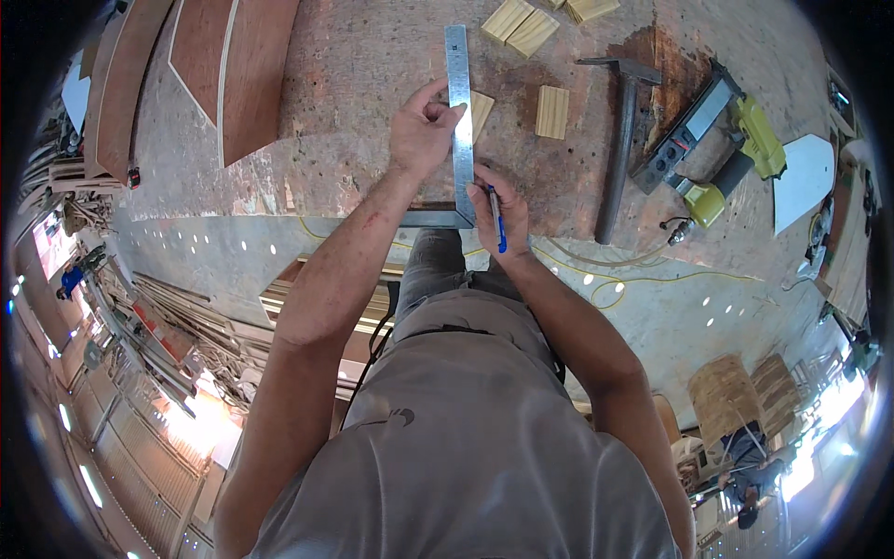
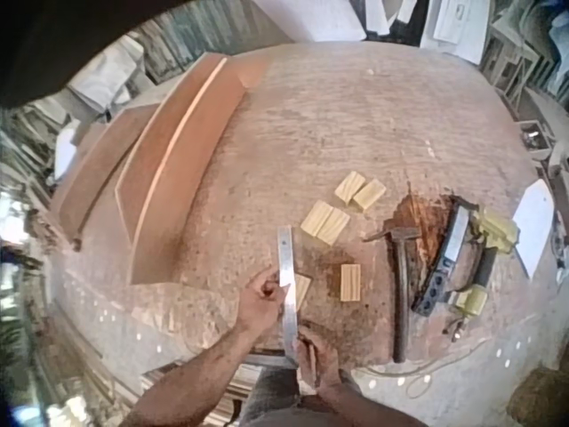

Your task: The person marks small wooden blocks using a blue pen and a metal square ruler. They align the ruler on the blocks to draw straight lines, handling the pieces one by one on a workbench in a workshop environment.

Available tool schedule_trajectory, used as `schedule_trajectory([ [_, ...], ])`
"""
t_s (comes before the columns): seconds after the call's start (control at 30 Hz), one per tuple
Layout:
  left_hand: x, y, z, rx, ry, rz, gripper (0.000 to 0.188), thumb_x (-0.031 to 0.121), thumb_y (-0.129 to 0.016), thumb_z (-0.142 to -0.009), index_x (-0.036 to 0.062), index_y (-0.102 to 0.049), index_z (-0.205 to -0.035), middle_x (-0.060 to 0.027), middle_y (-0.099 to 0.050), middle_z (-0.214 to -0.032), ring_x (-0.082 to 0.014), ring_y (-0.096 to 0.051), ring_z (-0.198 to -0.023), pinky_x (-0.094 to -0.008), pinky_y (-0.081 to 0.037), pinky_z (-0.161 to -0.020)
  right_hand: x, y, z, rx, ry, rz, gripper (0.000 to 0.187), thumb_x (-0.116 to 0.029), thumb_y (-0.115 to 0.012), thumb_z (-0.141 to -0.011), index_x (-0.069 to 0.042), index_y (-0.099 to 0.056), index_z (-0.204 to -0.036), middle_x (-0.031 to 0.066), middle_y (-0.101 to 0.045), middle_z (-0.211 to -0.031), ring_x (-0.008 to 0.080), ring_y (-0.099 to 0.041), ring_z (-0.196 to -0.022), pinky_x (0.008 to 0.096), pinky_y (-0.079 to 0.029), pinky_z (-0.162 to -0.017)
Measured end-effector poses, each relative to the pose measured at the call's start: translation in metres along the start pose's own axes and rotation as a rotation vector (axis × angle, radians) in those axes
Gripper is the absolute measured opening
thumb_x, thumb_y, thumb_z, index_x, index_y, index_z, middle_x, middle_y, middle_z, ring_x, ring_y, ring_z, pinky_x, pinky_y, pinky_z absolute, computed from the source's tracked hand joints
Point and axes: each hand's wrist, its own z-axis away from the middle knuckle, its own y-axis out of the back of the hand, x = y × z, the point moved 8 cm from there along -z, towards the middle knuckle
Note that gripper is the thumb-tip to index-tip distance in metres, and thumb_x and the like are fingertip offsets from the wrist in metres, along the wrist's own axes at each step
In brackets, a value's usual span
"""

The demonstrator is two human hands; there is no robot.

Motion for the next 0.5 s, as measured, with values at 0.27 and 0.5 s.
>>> schedule_trajectory([
  [0.27, -0.004, 0.001, 0.000, 0.017, 0.019, -0.030, 0.044, 0.010, -0.071, -0.082, 0.0099, -0.060, -0.124, -0.0027, -0.069, -0.073, -0.0066, -0.060, -0.062, -0.0251, -0.048, -0.056, 0.000, 0.003, -0.001, -0.011, 0.017, 0.025, 0.031, 0.002, -0.060, -0.090, -0.007, -0.061, -0.120, -0.0006, -0.060, -0.085, 0.0065, -0.053, -0.078, 0.0223, -0.046, -0.073],
  [0.5, 0.008, -0.001, 0.005, 0.004, 0.042, 0.002, 0.042, 0.009, -0.070, -0.084, 0.0091, -0.060, -0.125, -0.0032, -0.068, -0.072, -0.0069, -0.060, -0.060, -0.0251, -0.047, -0.053, 0.000, 0.006, -0.002, -0.008, 0.025, 0.050, 0.029, -0.009, -0.062, -0.093, -0.003, -0.061, -0.121, 0.0013, -0.064, -0.092, 0.0067, -0.054, -0.082, 0.0220, -0.046, -0.076],
])
